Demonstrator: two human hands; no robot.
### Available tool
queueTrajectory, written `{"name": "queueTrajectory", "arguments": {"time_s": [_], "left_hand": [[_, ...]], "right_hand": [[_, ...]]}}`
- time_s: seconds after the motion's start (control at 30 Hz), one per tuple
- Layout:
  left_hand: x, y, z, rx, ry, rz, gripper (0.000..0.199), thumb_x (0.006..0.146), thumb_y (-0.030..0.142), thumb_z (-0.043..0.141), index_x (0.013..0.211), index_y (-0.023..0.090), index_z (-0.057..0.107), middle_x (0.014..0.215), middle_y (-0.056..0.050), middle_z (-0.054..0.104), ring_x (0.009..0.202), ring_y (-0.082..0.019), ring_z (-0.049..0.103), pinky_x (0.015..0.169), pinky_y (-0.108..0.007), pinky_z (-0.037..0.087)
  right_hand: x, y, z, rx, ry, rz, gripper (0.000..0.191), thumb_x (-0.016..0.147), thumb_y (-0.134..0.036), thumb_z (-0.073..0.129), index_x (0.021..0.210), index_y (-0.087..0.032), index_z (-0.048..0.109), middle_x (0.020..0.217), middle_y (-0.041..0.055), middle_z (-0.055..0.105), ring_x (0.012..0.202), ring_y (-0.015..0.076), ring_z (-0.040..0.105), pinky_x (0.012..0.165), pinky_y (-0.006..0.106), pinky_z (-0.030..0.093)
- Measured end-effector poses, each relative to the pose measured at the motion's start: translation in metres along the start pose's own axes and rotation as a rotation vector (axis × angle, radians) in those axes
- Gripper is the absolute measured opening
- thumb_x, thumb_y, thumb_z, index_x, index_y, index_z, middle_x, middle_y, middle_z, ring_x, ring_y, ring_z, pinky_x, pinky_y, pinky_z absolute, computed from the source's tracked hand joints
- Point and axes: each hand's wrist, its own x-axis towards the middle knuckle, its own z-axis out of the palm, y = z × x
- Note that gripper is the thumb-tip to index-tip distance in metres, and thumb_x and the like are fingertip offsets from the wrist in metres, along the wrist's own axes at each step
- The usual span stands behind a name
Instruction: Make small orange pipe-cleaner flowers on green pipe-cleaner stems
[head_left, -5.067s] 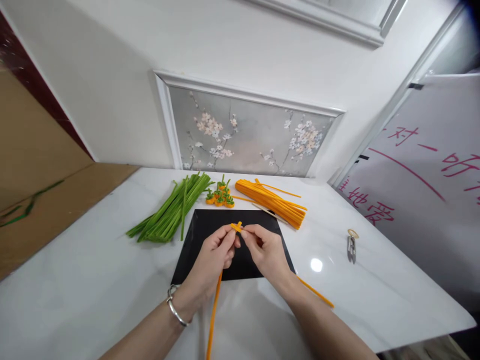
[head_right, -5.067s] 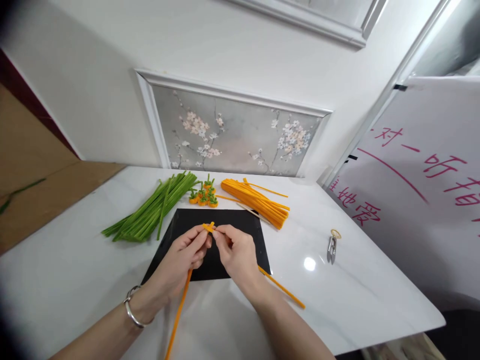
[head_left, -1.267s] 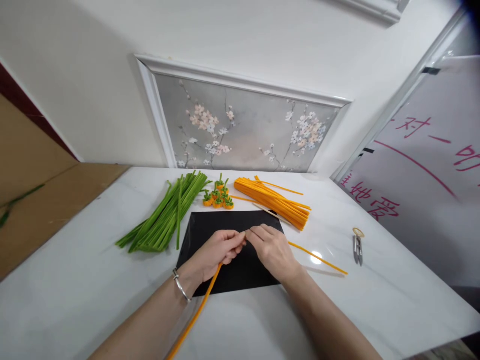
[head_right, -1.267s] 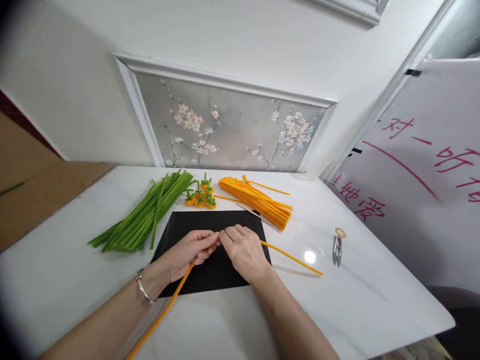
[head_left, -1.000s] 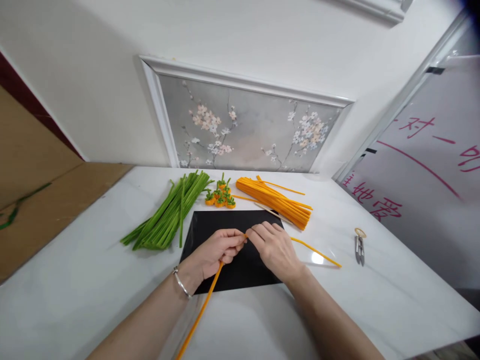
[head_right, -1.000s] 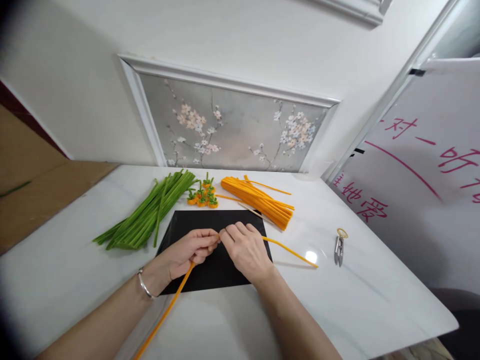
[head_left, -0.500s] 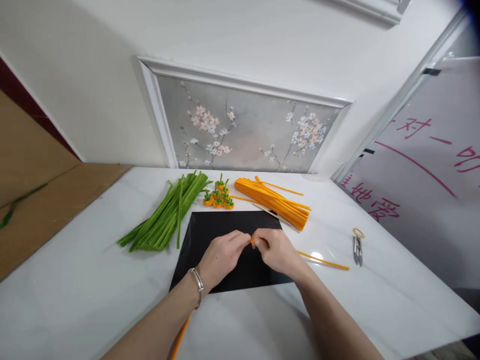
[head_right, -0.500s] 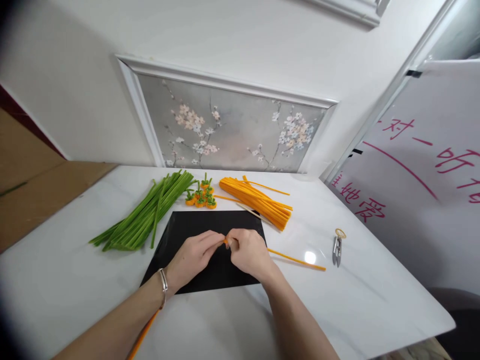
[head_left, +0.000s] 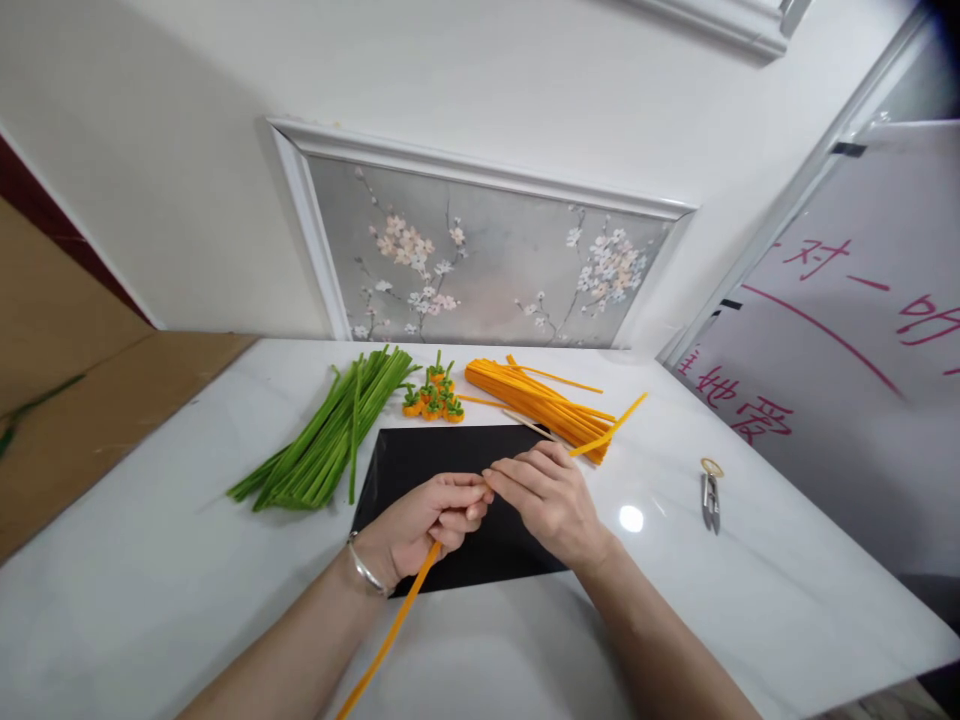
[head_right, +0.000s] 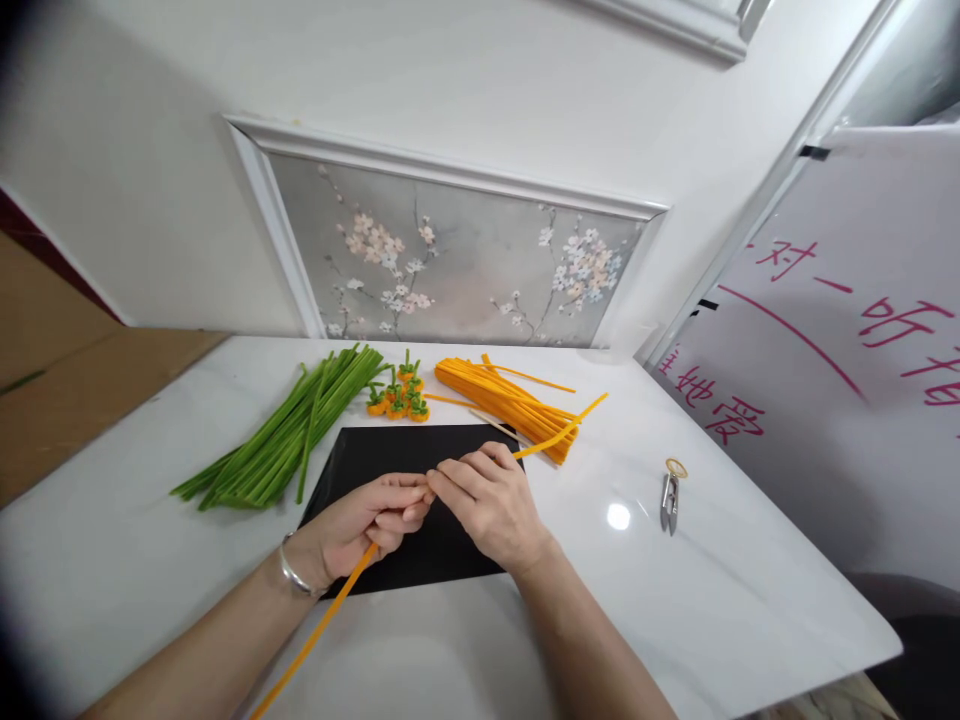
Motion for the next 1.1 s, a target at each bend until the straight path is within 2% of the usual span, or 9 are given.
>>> {"name": "queueTrajectory", "arguments": {"time_s": [0.13, 0.3, 0.4, 0.53, 0.6, 0.7, 0.77, 0.9, 1.1], "left_hand": [[-0.001, 0.001, 0.001, -0.007, -0.001, -0.018, 0.024, 0.071, 0.029, 0.071, 0.073, 0.012, 0.054, 0.063, 0.006, 0.036, 0.045, 0.0, 0.01, 0.038, -0.012, 0.006], [0.001, -0.001, 0.003, 0.102, 0.044, 0.041, 0.023, 0.072, 0.031, 0.069, 0.071, 0.013, 0.055, 0.06, 0.005, 0.04, 0.044, -0.002, 0.014, 0.038, -0.015, 0.007], [0.002, -0.006, 0.006, 0.241, 0.131, 0.195, 0.016, 0.075, 0.026, 0.068, 0.068, 0.015, 0.058, 0.064, 0.0, 0.049, 0.049, -0.007, 0.03, 0.042, -0.017, 0.02], [0.004, -0.017, 0.007, 0.737, 0.331, 0.594, 0.012, 0.079, 0.021, 0.062, 0.067, 0.02, 0.065, 0.07, -0.004, 0.053, 0.071, -0.017, 0.047, 0.067, -0.025, 0.039], [0.006, -0.022, 0.006, 0.87, 0.38, 0.676, 0.01, 0.08, 0.022, 0.061, 0.073, 0.022, 0.068, 0.072, -0.006, 0.056, 0.076, -0.021, 0.05, 0.076, -0.029, 0.039], [0.008, -0.024, 0.006, 0.872, 0.44, 0.708, 0.011, 0.081, 0.025, 0.061, 0.084, 0.023, 0.071, 0.081, -0.008, 0.062, 0.083, -0.023, 0.054, 0.08, -0.031, 0.04], [0.009, -0.021, 0.008, 0.816, 0.45, 0.67, 0.012, 0.082, 0.028, 0.061, 0.085, 0.022, 0.07, 0.08, -0.007, 0.064, 0.077, -0.021, 0.056, 0.072, -0.029, 0.042], [0.006, -0.011, 0.012, 0.53, 0.252, 0.372, 0.024, 0.083, 0.04, 0.061, 0.08, 0.016, 0.065, 0.068, -0.001, 0.06, 0.048, -0.009, 0.043, 0.045, -0.021, 0.033], [0.0, -0.007, 0.012, 0.299, 0.163, 0.272, 0.034, 0.083, 0.044, 0.062, 0.073, 0.012, 0.064, 0.062, -0.001, 0.057, 0.045, -0.005, 0.042, 0.042, -0.018, 0.032]], "right_hand": [[0.001, -0.001, -0.001, -0.052, -0.061, 0.011, 0.022, 0.097, -0.014, 0.045, 0.109, -0.02, 0.063, 0.102, 0.0054, 0.07, 0.082, 0.0157, 0.059, 0.079, 0.034, 0.037], [0.006, -0.007, -0.001, -0.081, -0.125, 0.076, 0.02, 0.093, -0.011, 0.044, 0.092, -0.019, 0.063, 0.086, 0.004, 0.067, 0.073, 0.0168, 0.051, 0.066, 0.033, 0.032], [0.008, -0.01, 0.002, -0.019, -0.142, 0.21, 0.019, 0.088, -0.01, 0.045, 0.082, -0.019, 0.061, 0.076, 0.0037, 0.063, 0.071, 0.0169, 0.05, 0.065, 0.031, 0.034], [0.009, -0.015, 0.007, 0.13, -0.142, 0.45, 0.023, 0.084, -0.006, 0.045, 0.07, -0.02, 0.056, 0.066, 0.0005, 0.058, 0.065, 0.0153, 0.051, 0.062, 0.027, 0.037], [0.009, -0.017, 0.009, 0.173, -0.146, 0.516, 0.025, 0.082, -0.003, 0.044, 0.067, -0.02, 0.053, 0.062, -0.0019, 0.057, 0.061, 0.0132, 0.052, 0.057, 0.024, 0.037], [0.009, -0.017, 0.01, 0.167, -0.133, 0.542, 0.025, 0.086, -0.005, 0.043, 0.07, -0.02, 0.056, 0.064, -0.0018, 0.059, 0.061, 0.0131, 0.053, 0.057, 0.024, 0.037], [0.008, -0.016, 0.008, 0.109, -0.101, 0.509, 0.022, 0.089, -0.009, 0.045, 0.077, -0.02, 0.06, 0.068, 0.0002, 0.062, 0.066, 0.0156, 0.053, 0.061, 0.027, 0.037], [0.006, -0.011, 0.005, -0.005, -0.067, 0.343, 0.018, 0.092, -0.012, 0.049, 0.09, -0.023, 0.064, 0.079, 0.0012, 0.067, 0.076, 0.0171, 0.055, 0.067, 0.031, 0.033], [0.003, -0.007, 0.002, -0.067, -0.056, 0.257, 0.019, 0.093, -0.013, 0.049, 0.092, -0.023, 0.065, 0.082, 0.0023, 0.069, 0.078, 0.0162, 0.055, 0.07, 0.032, 0.032]]}}
